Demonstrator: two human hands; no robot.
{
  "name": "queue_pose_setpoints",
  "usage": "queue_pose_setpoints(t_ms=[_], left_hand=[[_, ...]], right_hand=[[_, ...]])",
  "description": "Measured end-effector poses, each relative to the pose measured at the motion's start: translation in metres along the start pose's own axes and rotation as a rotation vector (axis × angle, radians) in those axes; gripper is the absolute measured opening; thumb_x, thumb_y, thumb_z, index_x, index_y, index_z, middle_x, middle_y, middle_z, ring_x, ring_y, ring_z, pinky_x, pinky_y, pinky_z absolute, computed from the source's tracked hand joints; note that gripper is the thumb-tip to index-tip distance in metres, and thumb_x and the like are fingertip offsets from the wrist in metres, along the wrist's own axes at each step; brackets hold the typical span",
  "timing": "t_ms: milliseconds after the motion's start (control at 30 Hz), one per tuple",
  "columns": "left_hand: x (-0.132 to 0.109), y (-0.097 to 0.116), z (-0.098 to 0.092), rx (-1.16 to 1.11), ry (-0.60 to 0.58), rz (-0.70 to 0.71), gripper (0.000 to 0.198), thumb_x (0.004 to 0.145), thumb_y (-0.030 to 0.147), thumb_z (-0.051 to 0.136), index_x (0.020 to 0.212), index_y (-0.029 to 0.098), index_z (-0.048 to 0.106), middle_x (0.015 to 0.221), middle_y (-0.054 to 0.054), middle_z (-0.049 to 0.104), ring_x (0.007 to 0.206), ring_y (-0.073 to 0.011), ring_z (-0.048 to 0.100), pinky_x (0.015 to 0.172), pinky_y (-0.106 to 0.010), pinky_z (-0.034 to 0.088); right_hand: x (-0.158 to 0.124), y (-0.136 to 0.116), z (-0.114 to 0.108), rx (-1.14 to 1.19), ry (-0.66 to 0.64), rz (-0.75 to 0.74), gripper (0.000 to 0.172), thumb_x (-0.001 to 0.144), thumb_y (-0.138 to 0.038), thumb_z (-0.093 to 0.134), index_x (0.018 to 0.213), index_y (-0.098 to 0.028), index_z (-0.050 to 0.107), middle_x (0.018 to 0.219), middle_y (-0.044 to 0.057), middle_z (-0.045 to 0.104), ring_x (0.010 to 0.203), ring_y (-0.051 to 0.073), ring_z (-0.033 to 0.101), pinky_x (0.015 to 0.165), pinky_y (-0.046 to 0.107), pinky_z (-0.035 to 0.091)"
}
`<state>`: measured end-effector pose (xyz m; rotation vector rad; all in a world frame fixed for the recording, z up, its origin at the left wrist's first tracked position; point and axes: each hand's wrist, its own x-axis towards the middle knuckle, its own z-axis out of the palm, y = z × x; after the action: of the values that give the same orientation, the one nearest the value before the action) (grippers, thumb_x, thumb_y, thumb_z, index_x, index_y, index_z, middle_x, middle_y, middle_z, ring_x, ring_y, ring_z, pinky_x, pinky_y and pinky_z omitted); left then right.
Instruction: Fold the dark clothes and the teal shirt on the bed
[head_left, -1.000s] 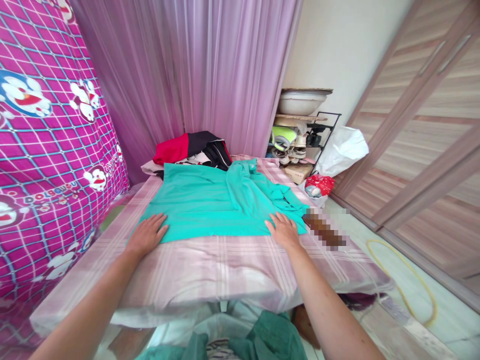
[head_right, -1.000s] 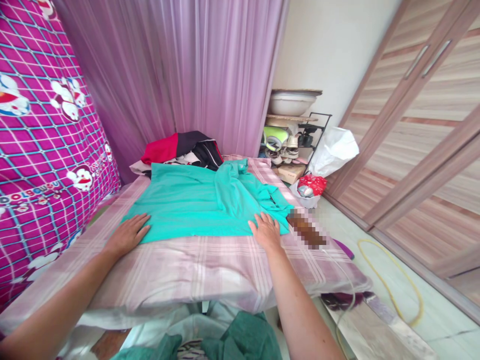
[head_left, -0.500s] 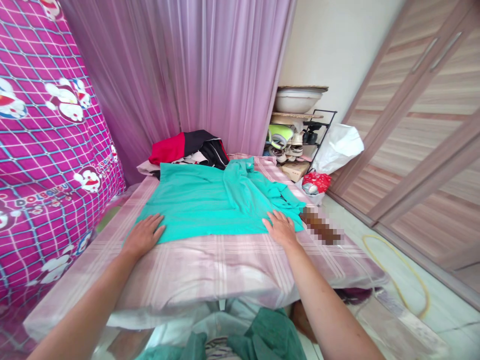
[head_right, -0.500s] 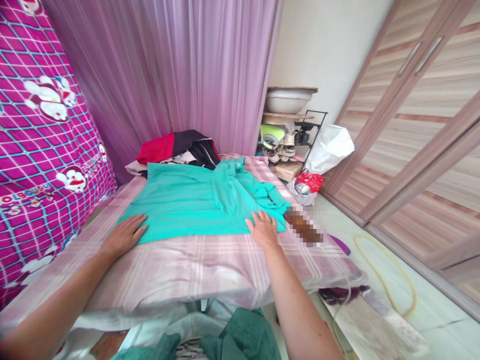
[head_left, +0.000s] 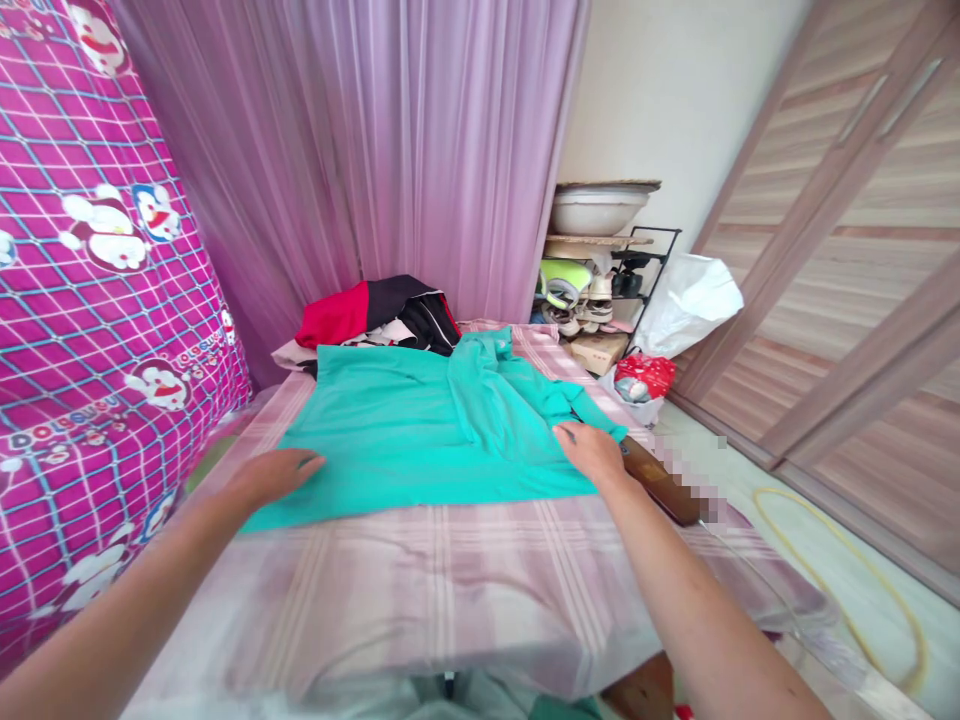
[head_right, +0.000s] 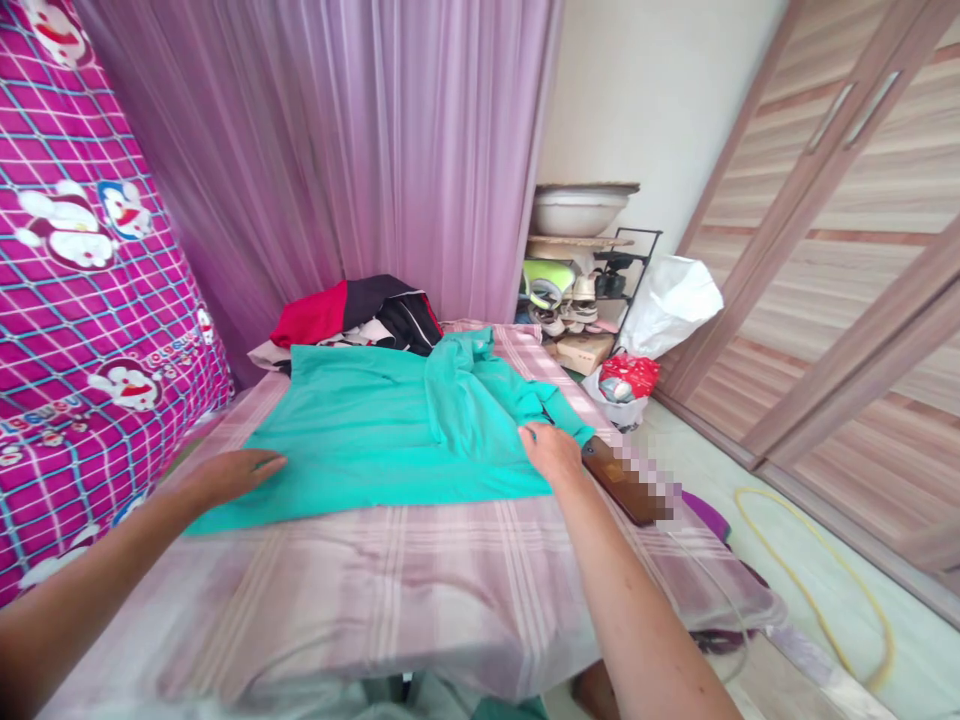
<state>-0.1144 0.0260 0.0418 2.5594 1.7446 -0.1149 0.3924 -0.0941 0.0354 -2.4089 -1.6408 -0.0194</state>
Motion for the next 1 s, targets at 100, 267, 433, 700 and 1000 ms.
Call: queue_pose_setpoints(t_ms=[100,267,433,700,1000], left_hand=[[0.022,0.013,-0.03,0.088,-0.017,-0.041,0.06,0.089,0.055,0.03,0.115,0.021,0.073,0.115,-0.011,0.074,0.108,-0.0324,0.068,0.093,-0.043,0.051],[0.074,0.058,-0.068,0.186,-0.014,0.019,0.055,0.092,0.047,0.031,0.122,0.022,0.069,0.121,-0.01,0.071,0.11,-0.0304,0.067,0.092,-0.039,0.051],[0.135,0.136,-0.098,0.258,0.094,0.132,0.047,0.093,0.041,0.035,0.125,0.027,0.066,0.126,-0.008,0.069,0.114,-0.0287,0.065,0.089,-0.037,0.052],[0.238,0.263,-0.101,0.436,0.227,0.598,0.051,0.09,0.014,0.044,0.135,0.032,0.057,0.138,-0.007,0.061,0.122,-0.0252,0.059,0.097,-0.039,0.048],[0.3,0.267,-0.078,0.539,0.287,0.868,0.018,0.078,0.018,0.065,0.093,0.022,0.075,0.147,-0.007,0.052,0.142,-0.0304,0.036,0.118,-0.054,0.019]], right_hand=[[0.022,0.006,0.007,0.069,0.044,0.045,0.039,0.096,-0.041,0.042,0.115,-0.026,0.073,0.109,0.009,0.075,0.097,0.025,0.068,0.076,0.03,0.046],[0.034,0.019,0.039,0.168,0.126,0.076,0.037,0.096,-0.036,0.041,0.111,-0.026,0.074,0.107,0.007,0.076,0.092,0.023,0.068,0.073,0.029,0.046],[0.033,0.027,0.046,0.319,0.138,-0.011,0.033,0.093,-0.038,0.045,0.097,-0.026,0.076,0.099,0.005,0.076,0.088,0.021,0.068,0.074,0.028,0.046],[0.035,0.031,0.03,0.39,-0.101,-0.089,0.022,0.082,-0.035,0.063,0.099,-0.024,0.075,0.089,0.003,0.073,0.08,0.019,0.066,0.069,0.027,0.044],[0.034,0.037,0.031,0.383,-0.104,-0.075,0.012,0.086,-0.023,0.055,0.081,-0.022,0.066,0.085,0.002,0.069,0.081,0.017,0.061,0.072,0.026,0.041]])
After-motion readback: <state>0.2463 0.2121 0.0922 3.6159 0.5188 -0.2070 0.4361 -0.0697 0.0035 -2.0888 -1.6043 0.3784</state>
